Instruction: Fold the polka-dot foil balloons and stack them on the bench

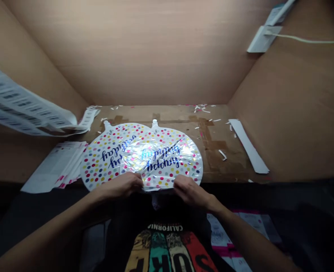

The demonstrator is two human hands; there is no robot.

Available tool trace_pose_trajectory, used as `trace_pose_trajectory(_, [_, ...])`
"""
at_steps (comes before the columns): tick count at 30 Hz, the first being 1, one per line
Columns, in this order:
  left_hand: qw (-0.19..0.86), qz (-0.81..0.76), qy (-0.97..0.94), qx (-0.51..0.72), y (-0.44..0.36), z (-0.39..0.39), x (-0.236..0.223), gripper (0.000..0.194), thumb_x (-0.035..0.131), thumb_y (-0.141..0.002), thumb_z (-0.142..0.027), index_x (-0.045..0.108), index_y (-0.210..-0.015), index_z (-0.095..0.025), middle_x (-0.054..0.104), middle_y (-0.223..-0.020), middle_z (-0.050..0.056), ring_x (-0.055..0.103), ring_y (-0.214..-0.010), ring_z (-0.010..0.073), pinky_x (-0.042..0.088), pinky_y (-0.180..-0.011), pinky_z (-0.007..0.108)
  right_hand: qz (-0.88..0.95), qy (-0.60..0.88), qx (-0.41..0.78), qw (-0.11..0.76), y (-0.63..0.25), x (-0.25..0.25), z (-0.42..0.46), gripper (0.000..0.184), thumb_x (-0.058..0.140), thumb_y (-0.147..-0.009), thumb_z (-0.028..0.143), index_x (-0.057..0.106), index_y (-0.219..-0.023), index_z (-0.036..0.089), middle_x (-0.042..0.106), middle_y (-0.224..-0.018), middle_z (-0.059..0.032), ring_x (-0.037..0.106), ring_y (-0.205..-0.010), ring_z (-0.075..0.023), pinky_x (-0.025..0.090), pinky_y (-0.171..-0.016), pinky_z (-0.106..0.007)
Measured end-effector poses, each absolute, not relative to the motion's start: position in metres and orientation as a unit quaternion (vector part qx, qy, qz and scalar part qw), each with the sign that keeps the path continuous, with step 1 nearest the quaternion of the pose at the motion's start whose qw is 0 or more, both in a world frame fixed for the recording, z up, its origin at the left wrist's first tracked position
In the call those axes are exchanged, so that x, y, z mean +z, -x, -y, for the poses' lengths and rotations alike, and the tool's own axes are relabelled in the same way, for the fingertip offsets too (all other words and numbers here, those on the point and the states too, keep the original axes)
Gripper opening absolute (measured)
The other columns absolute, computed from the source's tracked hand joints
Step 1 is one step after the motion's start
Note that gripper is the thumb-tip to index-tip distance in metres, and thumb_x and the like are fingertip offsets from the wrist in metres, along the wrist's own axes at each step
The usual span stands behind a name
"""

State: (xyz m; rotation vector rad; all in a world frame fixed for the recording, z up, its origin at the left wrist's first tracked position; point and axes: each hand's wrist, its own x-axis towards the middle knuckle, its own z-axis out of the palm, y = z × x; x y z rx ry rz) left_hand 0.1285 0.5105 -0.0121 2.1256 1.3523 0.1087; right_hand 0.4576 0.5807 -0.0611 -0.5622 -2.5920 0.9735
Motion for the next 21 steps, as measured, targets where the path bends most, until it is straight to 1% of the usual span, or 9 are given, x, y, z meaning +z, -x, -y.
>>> trace_pose_trajectory(3, [0.337,-0.546,-0.763,0.074,-0.128,-0.505,-0.023,0.012,0.060,-0.078,-0.019,0.064,-0.067,-0.019,0.063,-0.072,0.002,0.056,-0.068,0.0152,0.038,-0.064,0.024,0.893,0.218,0.358,0.163,-0.449,-0.064,-0.583,0.027,0.051,-0.105,0.025,0.052,-0.079,0.018,0.057,-0.080,-0.0017,0.048,-0.071,-0.0139,0.038,-0.069,-0.027])
trace_pose_trajectory(6, [0.391,-0.581,-0.707,0.103,-0.128,-0.507,-0.026,0.011,0.062,-0.078,-0.024,0.062,-0.069,-0.017,0.057,-0.068,-0.001,0.049,-0.063,0.0128,0.032,-0.057,0.022,0.890,0.223,0.359,0.170,-0.440,-0.054,-0.589,0.038,0.048,-0.108,0.033,0.050,-0.073,0.019,0.054,-0.072,-0.0003,0.045,-0.066,-0.0132,0.037,-0.066,-0.027])
trace_pose_trajectory(8, [0.423,-0.581,-0.683,0.133,-0.126,-0.513,-0.023,0.015,0.057,-0.081,-0.025,0.062,-0.070,-0.017,0.054,-0.065,-0.002,0.047,-0.062,0.0121,0.031,-0.057,0.022,0.886,0.234,0.349,0.196,-0.436,-0.044,-0.596,0.029,0.047,-0.107,0.029,0.058,-0.082,0.018,0.061,-0.080,-0.0027,0.052,-0.073,-0.0148,0.041,-0.072,-0.027])
trace_pose_trajectory(10, [0.400,-0.595,-0.667,0.205,-0.119,-0.524,-0.020,0.019,0.050,-0.084,-0.025,0.062,-0.071,-0.016,0.055,-0.066,-0.002,0.049,-0.064,0.0126,0.034,-0.060,0.022,0.891,0.245,0.324,0.203,-0.438,-0.036,-0.608,0.013,0.055,-0.102,0.027,0.064,-0.103,0.018,0.068,-0.098,-0.0066,0.060,-0.089,-0.0181,0.045,-0.082,-0.029])
trace_pose_trajectory(11, [0.371,-0.609,-0.655,0.249,-0.114,-0.530,-0.019,0.020,0.049,-0.084,-0.025,0.062,-0.072,-0.016,0.057,-0.068,-0.001,0.050,-0.066,0.0133,0.036,-0.062,0.023,0.898,0.253,0.306,0.191,-0.440,-0.035,-0.616,0.016,0.059,-0.100,0.028,0.065,-0.111,0.019,0.069,-0.106,-0.0082,0.062,-0.097,-0.0200,0.046,-0.088,-0.031])
trace_pose_trajectory(14, [0.270,-0.656,-0.611,0.350,-0.096,-0.557,-0.018,0.024,0.047,-0.089,-0.030,0.063,-0.077,-0.017,0.061,-0.072,0.000,0.052,-0.069,0.0146,0.038,-0.065,0.024,0.912,0.313,0.232,0.127,-0.453,-0.044,-0.650,0.030,0.069,-0.093,0.032,0.067,-0.121,0.021,0.070,-0.120,-0.0103,0.063,-0.111,-0.0257,0.044,-0.100,-0.038])
trace_pose_trajectory(16, [0.213,-0.682,-0.590,0.376,-0.083,-0.578,-0.021,0.025,0.048,-0.090,-0.032,0.059,-0.073,-0.017,0.059,-0.069,0.000,0.050,-0.067,0.0145,0.037,-0.064,0.025,0.906,0.375,0.168,0.104,-0.460,-0.055,-0.677,0.051,0.077,-0.087,0.038,0.064,-0.133,0.022,0.064,-0.133,-0.0133,0.059,-0.122,-0.0310,0.041,-0.106,-0.044])
trace_pose_trajectory(19, [0.191,-0.701,-0.580,0.368,-0.070,-0.608,-0.028,0.033,0.051,-0.091,-0.040,0.053,-0.066,-0.018,0.050,-0.061,-0.002,0.044,-0.061,0.0136,0.032,-0.060,0.026,0.877,0.452,0.097,0.133,-0.462,-0.071,-0.716,0.097,0.084,-0.077,0.048,0.040,-0.159,0.023,0.044,-0.157,-0.0191,0.042,-0.142,-0.0393,0.033,-0.115,-0.054])
trace_pose_trajectory(21, [0.216,-0.697,-0.582,0.358,-0.065,-0.620,-0.033,0.038,0.053,-0.091,-0.046,0.051,-0.065,-0.019,0.046,-0.059,-0.002,0.040,-0.059,0.0128,0.030,-0.058,0.026,0.843,0.499,0.108,0.169,-0.457,-0.078,-0.741,0.110,0.082,-0.078,0.052,0.024,-0.166,0.022,0.036,-0.163,-0.0215,0.036,-0.147,-0.0409,0.030,-0.116,-0.057])
